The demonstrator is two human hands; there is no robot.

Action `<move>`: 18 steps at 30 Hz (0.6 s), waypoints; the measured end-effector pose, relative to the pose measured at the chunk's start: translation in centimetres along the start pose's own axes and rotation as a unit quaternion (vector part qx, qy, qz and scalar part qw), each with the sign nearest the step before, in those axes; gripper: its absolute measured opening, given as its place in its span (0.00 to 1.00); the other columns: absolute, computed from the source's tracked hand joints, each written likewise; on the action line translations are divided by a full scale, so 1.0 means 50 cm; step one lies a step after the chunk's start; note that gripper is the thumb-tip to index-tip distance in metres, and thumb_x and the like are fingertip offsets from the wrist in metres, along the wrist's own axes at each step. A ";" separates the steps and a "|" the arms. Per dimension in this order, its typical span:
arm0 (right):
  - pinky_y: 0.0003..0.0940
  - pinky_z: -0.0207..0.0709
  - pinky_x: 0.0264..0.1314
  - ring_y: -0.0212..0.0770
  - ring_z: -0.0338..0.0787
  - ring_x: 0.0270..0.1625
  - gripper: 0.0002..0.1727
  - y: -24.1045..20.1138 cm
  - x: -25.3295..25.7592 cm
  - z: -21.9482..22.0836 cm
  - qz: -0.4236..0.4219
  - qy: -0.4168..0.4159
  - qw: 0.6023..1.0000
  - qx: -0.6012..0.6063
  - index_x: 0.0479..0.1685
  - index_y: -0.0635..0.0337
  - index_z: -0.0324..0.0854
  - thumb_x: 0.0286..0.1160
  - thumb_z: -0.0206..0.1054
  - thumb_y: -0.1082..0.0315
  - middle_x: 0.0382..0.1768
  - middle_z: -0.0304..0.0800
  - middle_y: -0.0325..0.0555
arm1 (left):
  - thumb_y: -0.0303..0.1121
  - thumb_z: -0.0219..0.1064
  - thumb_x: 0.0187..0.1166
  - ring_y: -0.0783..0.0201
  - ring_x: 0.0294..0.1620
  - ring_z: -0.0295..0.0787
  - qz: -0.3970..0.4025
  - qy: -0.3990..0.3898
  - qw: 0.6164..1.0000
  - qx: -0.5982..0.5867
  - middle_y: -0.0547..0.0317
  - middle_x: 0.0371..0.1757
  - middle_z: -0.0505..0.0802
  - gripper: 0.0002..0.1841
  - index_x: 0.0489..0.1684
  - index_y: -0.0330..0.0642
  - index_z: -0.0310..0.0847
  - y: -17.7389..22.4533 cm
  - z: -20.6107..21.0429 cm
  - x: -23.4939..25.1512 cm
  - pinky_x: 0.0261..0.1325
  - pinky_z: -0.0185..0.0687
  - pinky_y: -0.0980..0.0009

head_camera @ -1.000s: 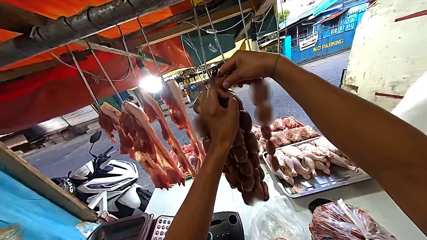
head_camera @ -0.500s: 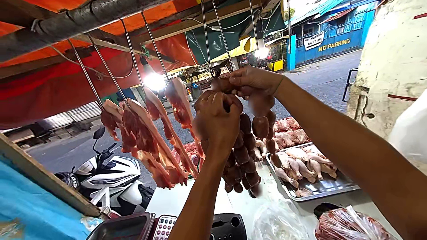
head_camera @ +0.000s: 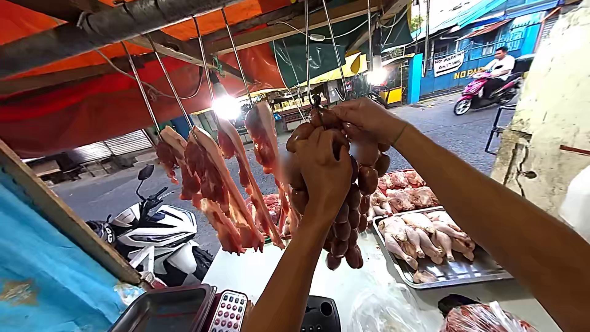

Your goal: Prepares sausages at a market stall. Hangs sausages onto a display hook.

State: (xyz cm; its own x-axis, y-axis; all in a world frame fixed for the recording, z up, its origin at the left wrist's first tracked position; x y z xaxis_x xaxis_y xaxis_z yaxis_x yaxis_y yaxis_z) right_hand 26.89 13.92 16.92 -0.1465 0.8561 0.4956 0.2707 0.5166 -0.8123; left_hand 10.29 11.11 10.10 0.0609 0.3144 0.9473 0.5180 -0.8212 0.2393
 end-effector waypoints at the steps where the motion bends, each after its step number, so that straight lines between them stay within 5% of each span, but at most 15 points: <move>1: 0.25 0.77 0.21 0.31 0.80 0.19 0.17 0.003 -0.011 0.002 -0.029 0.009 0.999 -0.014 0.61 0.60 0.87 0.90 0.59 0.58 0.28 0.86 0.43 | 0.31 0.72 0.70 0.49 0.64 0.79 -0.005 -0.006 1.000 -0.007 0.56 0.57 0.91 0.07 0.43 0.47 0.91 -0.001 -0.002 0.000 0.62 0.65 0.42; 4: 0.23 0.80 0.26 0.28 0.84 0.25 0.18 0.012 -0.035 -0.005 -0.071 0.008 0.997 -0.034 0.70 0.59 0.84 0.88 0.61 0.63 0.42 0.93 0.44 | 0.31 0.73 0.68 0.51 0.64 0.79 -0.011 0.001 0.999 -0.039 0.59 0.52 0.91 0.05 0.39 0.48 0.90 -0.005 -0.005 0.006 0.63 0.67 0.44; 10: 0.24 0.74 0.20 0.27 0.77 0.18 0.13 -0.037 -0.021 -0.021 -0.069 0.052 0.988 -0.129 0.60 0.57 0.89 0.82 0.69 0.65 0.29 0.89 0.39 | 0.32 0.72 0.70 0.50 0.67 0.78 0.005 -0.012 0.998 -0.063 0.56 0.58 0.90 0.06 0.41 0.46 0.89 0.006 -0.003 0.004 0.64 0.70 0.47; 18: 0.20 0.77 0.28 0.23 0.83 0.26 0.12 -0.027 -0.034 -0.019 -0.065 0.026 0.992 -0.107 0.57 0.54 0.91 0.77 0.74 0.65 0.39 0.94 0.35 | 0.32 0.69 0.71 0.51 0.68 0.79 -0.003 0.017 0.996 -0.087 0.54 0.58 0.91 0.05 0.37 0.45 0.91 0.008 0.010 0.008 0.67 0.66 0.46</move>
State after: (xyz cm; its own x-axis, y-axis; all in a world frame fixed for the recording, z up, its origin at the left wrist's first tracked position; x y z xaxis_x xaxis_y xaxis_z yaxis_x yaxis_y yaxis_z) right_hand 27.66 11.77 17.48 -0.1463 0.7777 0.6114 0.4495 0.6028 -0.6592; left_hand 10.93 11.15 10.47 0.0272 0.3048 0.9520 0.3629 -0.8904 0.2747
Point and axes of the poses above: each hand's wrist, its own x-axis towards the middle knuckle, its own z-axis out of the palm, y = z × x, the point moved 1 cm from there along x, towards the middle knuckle
